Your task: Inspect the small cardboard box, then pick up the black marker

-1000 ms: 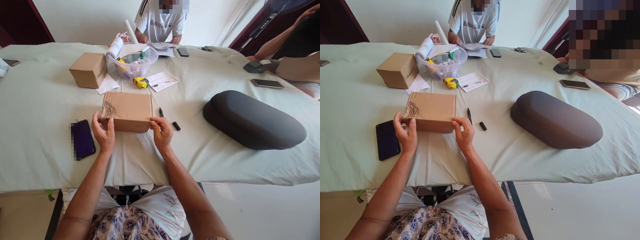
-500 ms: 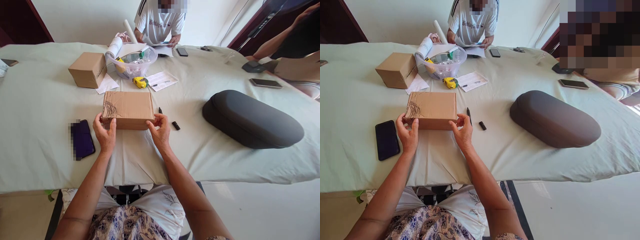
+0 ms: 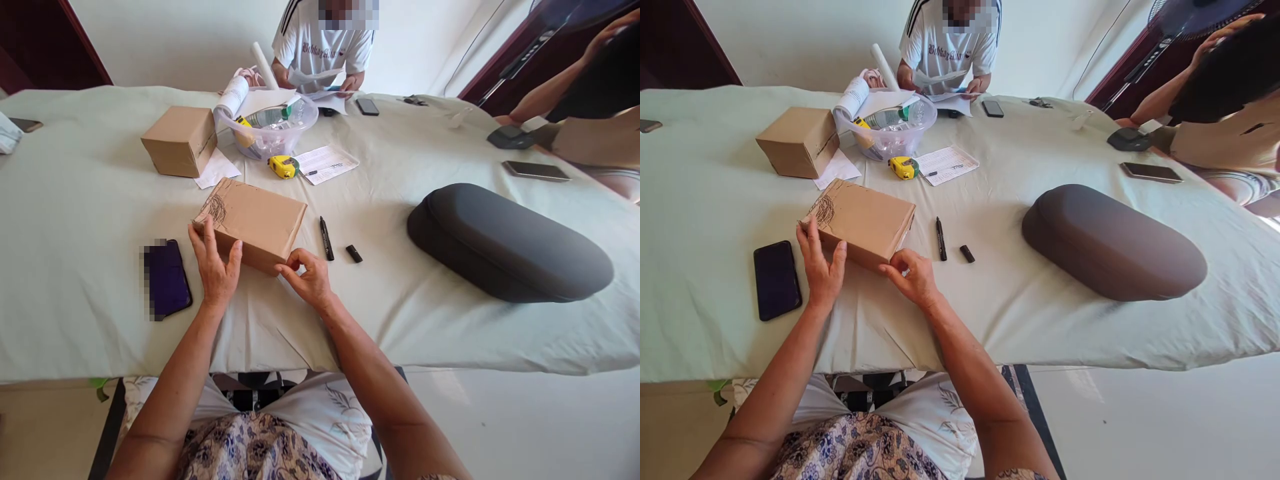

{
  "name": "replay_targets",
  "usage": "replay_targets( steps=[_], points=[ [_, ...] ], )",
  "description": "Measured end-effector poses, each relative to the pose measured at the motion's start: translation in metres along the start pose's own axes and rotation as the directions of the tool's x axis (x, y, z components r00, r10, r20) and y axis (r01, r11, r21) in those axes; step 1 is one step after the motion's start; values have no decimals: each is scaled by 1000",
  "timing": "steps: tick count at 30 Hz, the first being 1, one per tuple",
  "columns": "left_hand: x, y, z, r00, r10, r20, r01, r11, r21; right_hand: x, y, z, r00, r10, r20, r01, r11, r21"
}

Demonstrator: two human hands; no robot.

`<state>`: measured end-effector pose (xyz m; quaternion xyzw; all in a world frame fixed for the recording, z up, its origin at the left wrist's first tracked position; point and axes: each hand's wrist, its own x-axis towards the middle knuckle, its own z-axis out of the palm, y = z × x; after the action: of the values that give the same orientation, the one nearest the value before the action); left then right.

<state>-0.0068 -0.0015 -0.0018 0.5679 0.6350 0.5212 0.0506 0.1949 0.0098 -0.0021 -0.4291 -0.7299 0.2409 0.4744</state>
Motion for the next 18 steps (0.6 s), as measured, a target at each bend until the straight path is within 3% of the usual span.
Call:
replay_targets(
  steps=[5, 9, 12, 15, 16, 18],
  points=[
    [-10, 9, 7, 974, 163, 155, -164, 986, -11, -4, -3, 6, 982, -127, 143, 121, 991, 49],
    [-13, 13, 10, 966, 209, 154, -201, 978, -62, -6, -4, 10, 964, -218, 151, 210, 975, 70],
    [-11, 13, 8, 964, 231, 133, -224, 972, -63, -4, -2, 6, 977, -176, -119, 171, 984, -46],
    [-11, 12, 6, 958, 252, 140, -243, 967, -77, -1, 4, -3, 891, -111, -440, 48, 987, -152],
    [-11, 12, 5, 958, 249, 144, -240, 968, -78, 0, 7, -6, 871, -88, -483, 7, 986, -167],
    [-11, 12, 5, 960, 234, 157, -225, 972, -73, 1, 11, -9, 875, -31, -483, -62, 983, -175]
  ],
)
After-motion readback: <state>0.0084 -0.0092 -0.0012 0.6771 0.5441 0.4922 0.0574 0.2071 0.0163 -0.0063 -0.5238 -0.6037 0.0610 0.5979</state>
